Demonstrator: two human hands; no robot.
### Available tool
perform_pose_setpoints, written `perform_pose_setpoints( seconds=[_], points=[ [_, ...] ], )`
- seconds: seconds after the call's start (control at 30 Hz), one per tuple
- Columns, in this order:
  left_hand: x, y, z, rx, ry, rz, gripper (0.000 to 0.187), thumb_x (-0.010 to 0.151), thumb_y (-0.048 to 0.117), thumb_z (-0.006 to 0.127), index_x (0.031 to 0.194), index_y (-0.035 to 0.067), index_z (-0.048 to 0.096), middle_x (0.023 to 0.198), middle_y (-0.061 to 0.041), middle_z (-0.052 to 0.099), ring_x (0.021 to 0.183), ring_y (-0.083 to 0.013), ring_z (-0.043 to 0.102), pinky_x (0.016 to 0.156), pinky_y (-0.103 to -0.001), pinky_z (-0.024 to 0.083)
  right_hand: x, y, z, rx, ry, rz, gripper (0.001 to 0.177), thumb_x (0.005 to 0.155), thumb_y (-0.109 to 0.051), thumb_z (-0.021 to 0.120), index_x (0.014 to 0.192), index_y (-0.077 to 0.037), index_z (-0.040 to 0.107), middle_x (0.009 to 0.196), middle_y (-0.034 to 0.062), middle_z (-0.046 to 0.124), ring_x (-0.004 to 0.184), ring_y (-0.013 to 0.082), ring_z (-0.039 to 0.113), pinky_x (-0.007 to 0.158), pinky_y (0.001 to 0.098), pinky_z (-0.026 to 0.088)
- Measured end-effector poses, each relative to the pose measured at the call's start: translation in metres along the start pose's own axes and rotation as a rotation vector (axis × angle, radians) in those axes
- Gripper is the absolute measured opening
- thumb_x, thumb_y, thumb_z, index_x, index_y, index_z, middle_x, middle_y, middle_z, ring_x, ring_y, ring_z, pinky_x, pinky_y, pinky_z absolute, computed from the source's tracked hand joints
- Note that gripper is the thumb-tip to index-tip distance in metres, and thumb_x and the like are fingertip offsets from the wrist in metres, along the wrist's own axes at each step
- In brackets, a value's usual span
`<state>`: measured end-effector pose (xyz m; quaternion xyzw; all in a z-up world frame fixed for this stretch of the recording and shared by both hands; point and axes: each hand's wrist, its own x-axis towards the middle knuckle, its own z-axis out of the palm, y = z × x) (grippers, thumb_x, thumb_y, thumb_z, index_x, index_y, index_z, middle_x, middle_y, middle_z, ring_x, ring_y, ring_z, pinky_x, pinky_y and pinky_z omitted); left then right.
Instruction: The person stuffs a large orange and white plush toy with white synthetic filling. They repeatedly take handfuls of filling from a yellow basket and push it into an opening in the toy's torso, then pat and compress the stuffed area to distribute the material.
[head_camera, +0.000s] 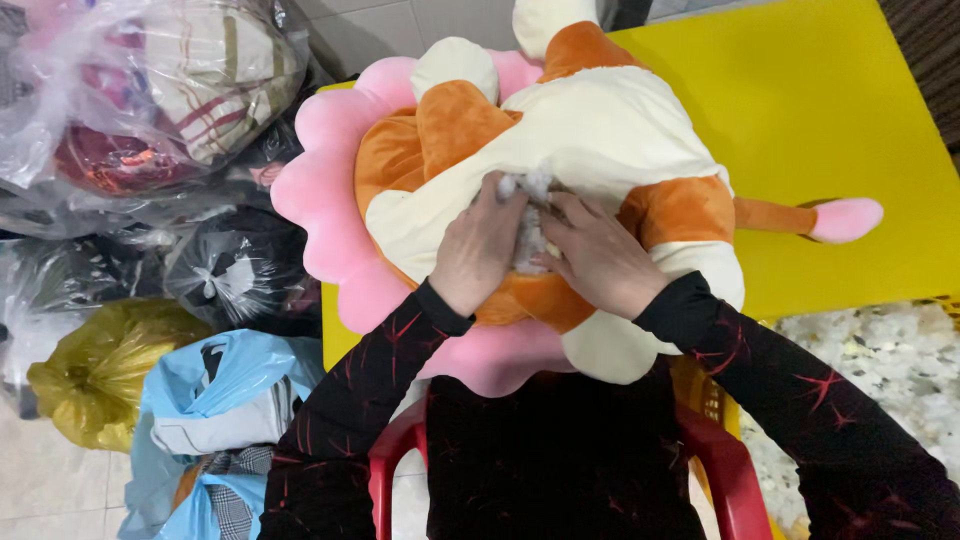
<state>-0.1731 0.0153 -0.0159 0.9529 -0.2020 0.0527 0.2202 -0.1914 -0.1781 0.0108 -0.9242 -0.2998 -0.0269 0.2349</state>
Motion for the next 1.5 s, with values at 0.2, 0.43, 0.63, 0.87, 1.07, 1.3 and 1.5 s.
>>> perform_pose_setpoints(
  seconds=[0.2,0.43,0.63,0.87,1.07,1.3,1.5],
  points=[
    [0.024,0.005,0.004,0.119,0.185,0.15,0.051,0.086,0.002,0.066,0.135,0.002,0.054,0.152,-0.023,0.041,0.11,-0.0412,0.061,0.08,-0.045,0.057,0.021,0.014,0.018,-0.339,-0.033,0.029,0.017,0.087,-0.013,0.063,0.1,-0.003,0.067,0.112,0.0131,0.054,0.109,0.032,0.057,0.09,0.046,0.05],
    [-0.019,-0.007,-0.061,-0.313,-0.062,0.134,0.077,0.085,0.008,0.07,0.156,0.01,0.042,0.161,-0.023,0.032,0.124,-0.0427,0.055,0.098,-0.046,0.052,0.037,0.02,0.015,-0.345,-0.031,0.138,0.016,0.089,-0.01,0.06,0.102,-0.001,0.063,0.111,0.0177,0.052,0.102,0.0355,0.06,0.075,0.0476,0.054],
    [-0.012,0.014,-0.042,0.03,0.12,0.202,0.084,0.086,0.041,0.074,0.155,0.01,0.039,0.164,-0.017,0.032,0.147,-0.0368,0.038,0.115,-0.056,0.038,0.032,0.022,0.004,0.083,-0.129,0.096,0.044,0.087,-0.014,0.07,0.125,0.003,0.053,0.119,0.0227,0.053,0.108,0.0431,0.058,0.09,0.0473,0.048],
    [-0.019,0.01,-0.004,0.141,0.179,0.279,0.07,0.092,0.046,0.066,0.154,0.019,0.046,0.163,-0.015,0.034,0.15,-0.0332,0.036,0.119,-0.059,0.032,0.027,0.039,-0.062,0.636,-0.331,0.258,0.051,0.084,-0.006,0.062,0.132,-0.007,0.043,0.13,0.0078,0.057,0.121,0.0226,0.062,0.09,0.0356,0.055],
    [-0.022,-0.001,0.006,0.139,0.217,0.26,0.057,0.096,0.041,0.065,0.147,0.018,0.054,0.16,-0.015,0.041,0.146,-0.0336,0.042,0.117,-0.054,0.036,0.031,0.063,-0.072,0.215,-0.106,0.174,0.023,0.087,0.0,0.064,0.109,-0.001,0.063,0.112,0.0131,0.065,0.101,0.0256,0.07,0.089,0.0388,0.056],
    [-0.024,-0.005,0.005,0.131,0.205,0.225,0.058,0.096,0.036,0.066,0.149,0.015,0.053,0.159,-0.016,0.042,0.145,-0.0345,0.043,0.113,-0.052,0.039,0.028,0.061,-0.027,-0.569,-0.196,0.237,0.015,0.092,-0.02,0.067,0.099,-0.008,0.069,0.103,0.0119,0.069,0.086,0.0348,0.071,0.071,0.0486,0.054],
    [-0.022,0.003,0.007,0.082,0.317,0.216,0.061,0.095,0.035,0.066,0.15,0.013,0.052,0.161,-0.019,0.036,0.146,-0.0382,0.042,0.114,-0.053,0.04,0.02,0.049,-0.07,-0.262,-0.083,0.136,0.017,0.088,-0.021,0.068,0.089,-0.005,0.07,0.095,0.0151,0.07,0.087,0.0395,0.067,0.073,0.0503,0.051]
  ],
)
